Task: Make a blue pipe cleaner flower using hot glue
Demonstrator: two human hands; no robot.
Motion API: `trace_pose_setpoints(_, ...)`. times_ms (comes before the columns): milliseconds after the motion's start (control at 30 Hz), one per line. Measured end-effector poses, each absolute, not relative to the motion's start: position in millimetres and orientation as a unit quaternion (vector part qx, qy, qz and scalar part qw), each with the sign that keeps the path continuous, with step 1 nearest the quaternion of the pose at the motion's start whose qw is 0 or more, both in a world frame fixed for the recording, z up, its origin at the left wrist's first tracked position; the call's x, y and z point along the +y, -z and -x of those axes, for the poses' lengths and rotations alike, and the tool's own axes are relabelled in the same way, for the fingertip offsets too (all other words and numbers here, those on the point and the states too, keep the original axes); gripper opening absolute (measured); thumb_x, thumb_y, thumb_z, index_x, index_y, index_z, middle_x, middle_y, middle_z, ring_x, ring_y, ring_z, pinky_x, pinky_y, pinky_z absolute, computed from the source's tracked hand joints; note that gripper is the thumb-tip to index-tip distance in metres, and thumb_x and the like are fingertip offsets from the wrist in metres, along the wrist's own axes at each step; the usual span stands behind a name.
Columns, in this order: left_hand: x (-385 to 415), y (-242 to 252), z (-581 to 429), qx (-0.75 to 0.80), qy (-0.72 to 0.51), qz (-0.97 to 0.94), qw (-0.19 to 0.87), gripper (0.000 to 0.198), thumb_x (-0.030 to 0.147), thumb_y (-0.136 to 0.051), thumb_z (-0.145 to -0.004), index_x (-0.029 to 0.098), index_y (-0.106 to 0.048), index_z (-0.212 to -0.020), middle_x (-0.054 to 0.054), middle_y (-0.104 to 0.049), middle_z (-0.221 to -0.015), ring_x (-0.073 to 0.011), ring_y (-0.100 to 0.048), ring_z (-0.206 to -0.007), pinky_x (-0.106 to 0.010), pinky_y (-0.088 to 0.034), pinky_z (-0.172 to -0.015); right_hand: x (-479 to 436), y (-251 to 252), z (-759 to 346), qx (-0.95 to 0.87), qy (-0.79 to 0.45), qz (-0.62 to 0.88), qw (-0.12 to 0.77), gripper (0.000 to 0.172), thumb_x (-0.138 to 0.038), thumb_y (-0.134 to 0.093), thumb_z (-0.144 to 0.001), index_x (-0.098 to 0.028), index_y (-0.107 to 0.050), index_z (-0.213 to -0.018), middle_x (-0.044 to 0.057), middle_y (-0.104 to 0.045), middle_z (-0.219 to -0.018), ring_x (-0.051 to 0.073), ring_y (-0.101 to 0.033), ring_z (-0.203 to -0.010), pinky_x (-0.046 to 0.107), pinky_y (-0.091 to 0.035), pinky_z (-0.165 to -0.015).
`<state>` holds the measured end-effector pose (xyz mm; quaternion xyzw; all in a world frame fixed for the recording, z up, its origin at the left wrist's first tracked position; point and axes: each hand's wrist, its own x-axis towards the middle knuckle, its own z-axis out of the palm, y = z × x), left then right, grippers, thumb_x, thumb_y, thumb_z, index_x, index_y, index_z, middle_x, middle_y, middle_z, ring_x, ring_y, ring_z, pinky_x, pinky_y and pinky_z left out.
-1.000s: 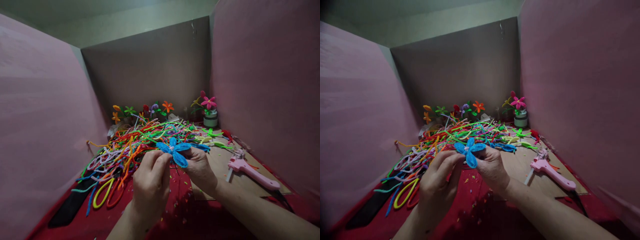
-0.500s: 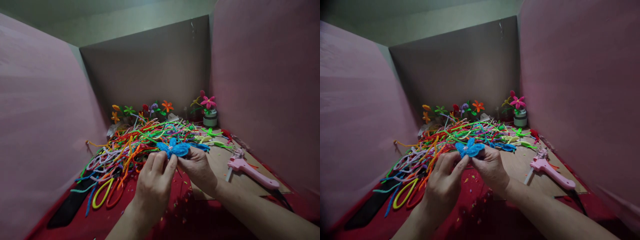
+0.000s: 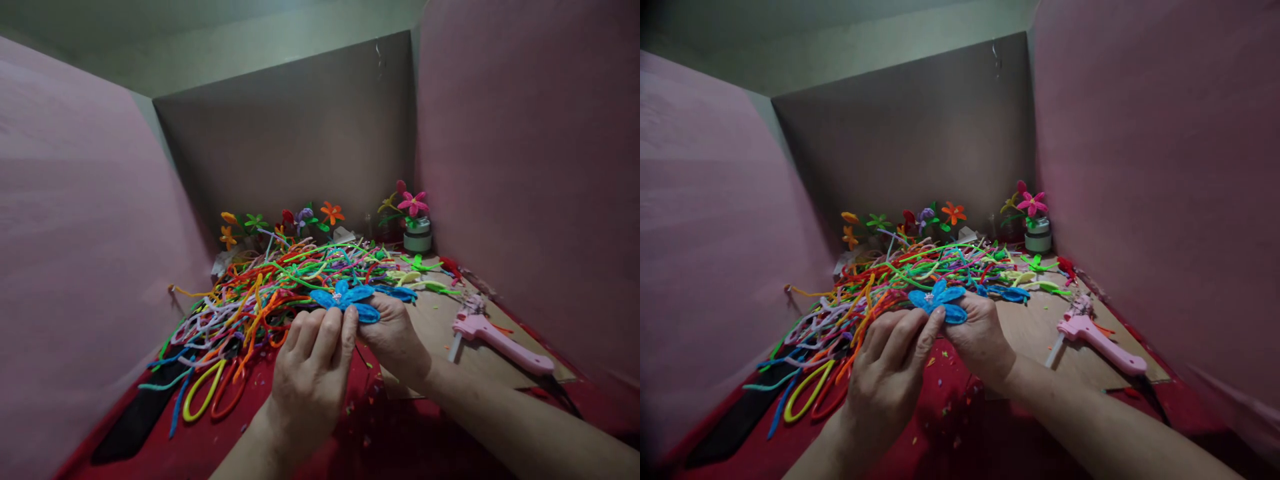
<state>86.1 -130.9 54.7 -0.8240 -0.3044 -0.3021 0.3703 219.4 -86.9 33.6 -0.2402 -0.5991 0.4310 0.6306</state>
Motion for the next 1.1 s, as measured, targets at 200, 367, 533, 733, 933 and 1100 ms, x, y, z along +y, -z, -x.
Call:
trace_pose_setpoints(200, -128.7, -57.8, -85.1, -0.298, 0.283, 0.834, 0.369, 0.037, 0.013, -0.043, -0.084, 0.01, -0.053, -0.12, -0.015, -0.055, -0.102, -0.0272, -0.049, -0.091, -0.045, -0.044, -0.078, -85.5, -30.2, -219.7, -0.615, -0.42, 0.231, 0.626, 0.013, -0.012, -0.061, -0.071, -0.019, -0.07, -0.076, -0.001, -0.064, -0.073, 0.012, -0.054, -0.069, 0.025, -0.046, -0.069)
trace_pose_setpoints(367, -128.2, -59.9, -84.2, -0.304, 0.327, 0.839, 0.311, 0.037, 0.009, -0.048, -0.082, 0.01, -0.053, -0.119, -0.013, -0.056, -0.1, -0.0232, -0.049, -0.089, -0.04, -0.044, -0.077, -87.0, -34.7, -219.6, -0.583, -0.472, 0.238, 0.617, 0.005, -0.016, -0.064, -0.069, -0.018, -0.068, -0.071, -0.001, -0.062, -0.068, 0.012, -0.051, -0.066, 0.025, -0.044, -0.065)
trace_pose_setpoints(533, -132.2, -65.3, -77.7, -0.361, 0.5, 0.772, 0.155, 0.034, 0.002, -0.05, -0.079, 0.015, -0.056, -0.11, -0.007, -0.056, -0.097, -0.0153, -0.053, -0.089, -0.029, -0.045, -0.076, -90.2, -41.6, -220.1, -0.557, -0.502, 0.276, 0.601, 0.015, -0.025, -0.066, -0.07, -0.017, -0.06, -0.059, -0.004, -0.05, -0.055, 0.008, -0.039, -0.053, 0.023, -0.036, -0.054)
trace_pose_setpoints(733, -132.0, -55.7, -76.1, -0.386, 0.512, 0.767, 0.033, 0.024, 0.009, -0.053, -0.08, 0.018, -0.059, -0.102, -0.003, -0.06, -0.091, -0.0124, -0.056, -0.084, -0.025, -0.046, -0.074, -92.7, -45.9, -219.6, -0.55, -0.513, 0.273, 0.6, 0.022, -0.029, -0.066, -0.069, -0.017, -0.055, -0.054, -0.007, -0.041, -0.047, 0.006, -0.027, -0.044, 0.022, -0.027, -0.044)
trace_pose_setpoints(933, -134.5, -58.0, -85.4, -0.441, 0.547, 0.657, -0.273, 0.027, 0.022, -0.058, -0.079, 0.02, -0.054, -0.106, 0.0, -0.064, -0.078, -0.0114, -0.06, -0.069, -0.024, -0.049, -0.064, -93.4, -45.5, -218.4, -0.542, -0.527, 0.271, 0.596, 0.021, -0.028, -0.064, -0.07, -0.017, -0.054, -0.055, -0.005, -0.045, -0.05, 0.007, -0.032, -0.046, 0.022, -0.03, -0.045)
trace_pose_setpoints(1100, -128.5, -56.8, -93.7, -0.39, 0.572, 0.57, -0.442, 0.033, 0.017, -0.063, -0.074, 0.02, -0.054, -0.105, 0.0, -0.067, -0.075, -0.0107, -0.062, -0.068, -0.021, -0.05, -0.065, -94.5, -43.6, -219.3, -0.551, -0.524, 0.259, 0.596, 0.027, -0.027, -0.062, -0.073, -0.018, -0.049, -0.051, -0.005, -0.045, -0.051, 0.007, -0.035, -0.048, 0.023, -0.033, -0.047)
